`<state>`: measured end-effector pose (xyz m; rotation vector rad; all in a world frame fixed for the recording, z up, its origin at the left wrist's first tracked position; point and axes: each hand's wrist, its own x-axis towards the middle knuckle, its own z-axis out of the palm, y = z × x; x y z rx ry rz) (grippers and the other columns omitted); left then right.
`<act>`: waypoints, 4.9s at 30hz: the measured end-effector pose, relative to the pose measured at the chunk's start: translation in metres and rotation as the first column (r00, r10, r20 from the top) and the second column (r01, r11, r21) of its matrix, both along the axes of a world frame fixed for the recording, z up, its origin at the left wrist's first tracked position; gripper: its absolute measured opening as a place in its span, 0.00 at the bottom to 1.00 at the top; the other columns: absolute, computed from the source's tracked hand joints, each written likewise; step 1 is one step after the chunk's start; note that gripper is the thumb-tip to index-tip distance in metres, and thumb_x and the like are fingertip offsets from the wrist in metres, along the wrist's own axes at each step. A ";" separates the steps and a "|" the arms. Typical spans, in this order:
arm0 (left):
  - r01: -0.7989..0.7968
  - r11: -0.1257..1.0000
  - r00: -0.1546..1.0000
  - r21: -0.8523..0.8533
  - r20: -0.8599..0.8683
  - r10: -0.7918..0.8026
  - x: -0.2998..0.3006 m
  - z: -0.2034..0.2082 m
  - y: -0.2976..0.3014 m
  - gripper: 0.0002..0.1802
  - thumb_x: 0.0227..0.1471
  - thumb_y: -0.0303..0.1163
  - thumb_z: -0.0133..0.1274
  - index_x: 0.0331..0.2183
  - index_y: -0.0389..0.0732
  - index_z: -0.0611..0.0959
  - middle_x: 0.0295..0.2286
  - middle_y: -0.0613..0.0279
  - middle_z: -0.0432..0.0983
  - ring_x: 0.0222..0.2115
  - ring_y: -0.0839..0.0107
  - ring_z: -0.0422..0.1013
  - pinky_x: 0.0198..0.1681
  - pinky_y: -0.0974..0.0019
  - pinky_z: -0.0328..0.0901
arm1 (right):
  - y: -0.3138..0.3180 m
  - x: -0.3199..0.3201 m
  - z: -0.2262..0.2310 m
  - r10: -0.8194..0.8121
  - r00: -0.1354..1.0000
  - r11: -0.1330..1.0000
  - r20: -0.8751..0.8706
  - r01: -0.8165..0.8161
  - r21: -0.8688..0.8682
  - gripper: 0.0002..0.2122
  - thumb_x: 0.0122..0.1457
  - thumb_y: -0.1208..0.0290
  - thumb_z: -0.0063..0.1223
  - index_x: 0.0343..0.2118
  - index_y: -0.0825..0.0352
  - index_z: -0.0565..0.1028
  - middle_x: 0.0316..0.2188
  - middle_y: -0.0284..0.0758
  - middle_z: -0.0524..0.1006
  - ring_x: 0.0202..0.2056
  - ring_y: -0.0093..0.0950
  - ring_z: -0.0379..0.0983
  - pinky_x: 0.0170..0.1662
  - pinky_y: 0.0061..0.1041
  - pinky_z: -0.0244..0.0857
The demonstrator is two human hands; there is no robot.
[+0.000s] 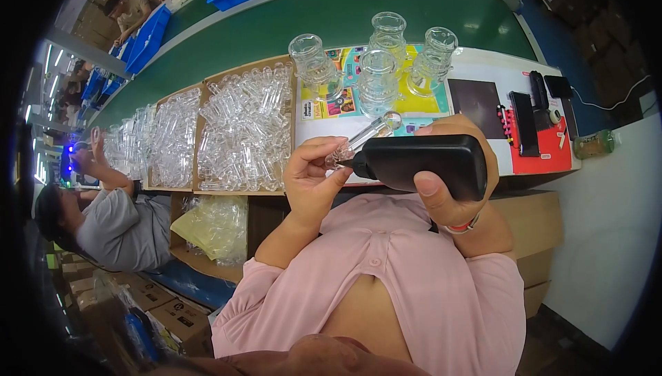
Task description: Unpacking glass pitchers from a box, applying a component to the handle area using a handheld applicator tool, and placing the finished items into trays.
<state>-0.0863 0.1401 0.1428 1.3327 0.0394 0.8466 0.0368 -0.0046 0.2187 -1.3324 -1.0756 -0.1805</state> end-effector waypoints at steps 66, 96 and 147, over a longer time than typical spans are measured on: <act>0.272 0.873 0.948 -0.405 -0.044 -0.316 -0.009 0.010 0.002 0.22 0.40 0.14 0.54 0.39 0.34 0.66 0.35 0.54 0.70 0.38 0.70 0.69 0.42 0.68 0.66 | -0.025 -0.001 0.008 0.246 0.914 0.965 0.322 -0.201 -0.166 0.23 0.44 0.60 0.61 0.40 0.67 0.66 0.28 0.37 0.69 0.26 0.30 0.70 0.28 0.25 0.66; -0.057 0.997 0.983 0.057 -0.170 0.066 0.001 -0.002 0.003 0.20 0.39 0.17 0.57 0.38 0.33 0.70 0.36 0.55 0.70 0.38 0.71 0.69 0.43 0.70 0.64 | -0.003 0.015 -0.032 0.089 0.940 0.983 -0.328 -0.029 0.183 0.20 0.53 0.55 0.49 0.37 0.69 0.66 0.32 0.36 0.68 0.29 0.27 0.67 0.34 0.25 0.63; 0.287 0.926 0.880 0.245 -0.450 -0.154 0.024 -0.041 0.025 0.18 0.51 0.25 0.45 0.45 0.34 0.65 0.43 0.52 0.67 0.44 0.63 0.64 0.49 0.65 0.57 | 0.000 0.030 -0.042 0.347 0.325 0.859 -0.880 0.266 0.437 0.10 0.58 0.61 0.43 0.26 0.61 0.69 0.20 0.27 0.68 0.20 0.18 0.60 0.26 0.18 0.60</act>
